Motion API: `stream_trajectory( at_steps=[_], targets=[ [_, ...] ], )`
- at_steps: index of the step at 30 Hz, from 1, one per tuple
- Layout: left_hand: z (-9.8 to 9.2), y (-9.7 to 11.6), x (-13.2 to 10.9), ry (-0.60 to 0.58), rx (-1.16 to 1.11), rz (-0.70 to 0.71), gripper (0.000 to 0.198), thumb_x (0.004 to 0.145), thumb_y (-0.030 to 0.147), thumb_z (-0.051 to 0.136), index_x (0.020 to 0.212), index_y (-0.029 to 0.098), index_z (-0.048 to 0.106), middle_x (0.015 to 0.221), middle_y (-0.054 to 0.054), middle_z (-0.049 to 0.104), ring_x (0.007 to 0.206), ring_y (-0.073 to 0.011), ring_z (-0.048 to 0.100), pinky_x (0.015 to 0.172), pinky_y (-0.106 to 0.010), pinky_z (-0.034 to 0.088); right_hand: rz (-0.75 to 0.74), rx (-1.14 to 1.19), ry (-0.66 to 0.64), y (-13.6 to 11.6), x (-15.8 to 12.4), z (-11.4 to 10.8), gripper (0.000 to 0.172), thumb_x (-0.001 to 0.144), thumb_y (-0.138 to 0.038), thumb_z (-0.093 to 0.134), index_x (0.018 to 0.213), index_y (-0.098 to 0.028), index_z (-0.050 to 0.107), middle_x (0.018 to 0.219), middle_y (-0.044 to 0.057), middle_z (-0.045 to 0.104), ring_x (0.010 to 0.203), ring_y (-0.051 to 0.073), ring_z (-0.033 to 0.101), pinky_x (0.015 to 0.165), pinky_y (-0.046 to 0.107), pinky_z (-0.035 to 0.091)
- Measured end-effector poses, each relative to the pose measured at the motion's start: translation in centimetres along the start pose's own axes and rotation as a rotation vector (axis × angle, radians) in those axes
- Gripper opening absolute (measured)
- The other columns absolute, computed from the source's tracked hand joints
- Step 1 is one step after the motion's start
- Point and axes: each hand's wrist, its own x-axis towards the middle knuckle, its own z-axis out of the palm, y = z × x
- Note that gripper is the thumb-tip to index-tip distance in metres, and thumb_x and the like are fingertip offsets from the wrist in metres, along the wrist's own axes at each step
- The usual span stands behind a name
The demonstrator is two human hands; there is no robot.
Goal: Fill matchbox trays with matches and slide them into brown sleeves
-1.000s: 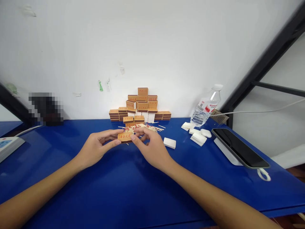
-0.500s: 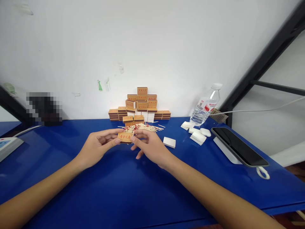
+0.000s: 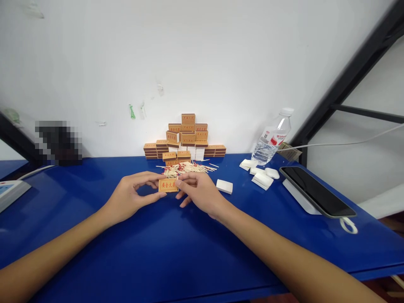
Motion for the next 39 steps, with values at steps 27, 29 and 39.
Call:
stream_trajectory(
  at_steps=[27,29,39],
  targets=[
    [-0.4,-0.1,0.4,0.042,-0.054,-0.047,0.041,0.082,0.034,0.085,0.121,0.021,0.077,0.108,-0.005,0.078,0.087,-0.0164,0.072,0.087,-0.034,0.063,-0.27,-0.389,0.152,0.3,0.5,-1.4,0.025,0.085,-0.041,0.071,0.096,-0.019,0.067,0.075,0.002,0.068,0.059,0.016,0.066,0.041,0.026,0.056],
    [-0.4,-0.1,0.4,0.043,-0.058,-0.055,0.041,0.083,0.034,0.084,0.121,0.021,0.077,0.109,-0.006,0.077,0.087,-0.0167,0.072,0.088,-0.035,0.064,-0.276,-0.394,0.158,0.3,0.6,-1.4,0.025,0.085,-0.041,0.071,0.096,-0.019,0.068,0.077,0.003,0.069,0.061,0.017,0.066,0.04,0.026,0.055],
    [-0.3,-0.3,0.4,0.044,-0.082,-0.06,0.041,0.083,0.034,0.084,0.121,0.021,0.077,0.111,-0.005,0.078,0.086,-0.0155,0.073,0.088,-0.033,0.065,-0.5,-0.564,0.223,-1.0,0.4,-2.1,0.021,0.094,-0.039,0.068,0.095,-0.02,0.074,0.095,0.007,0.077,0.08,0.02,0.07,0.059,0.03,0.055]
  ],
)
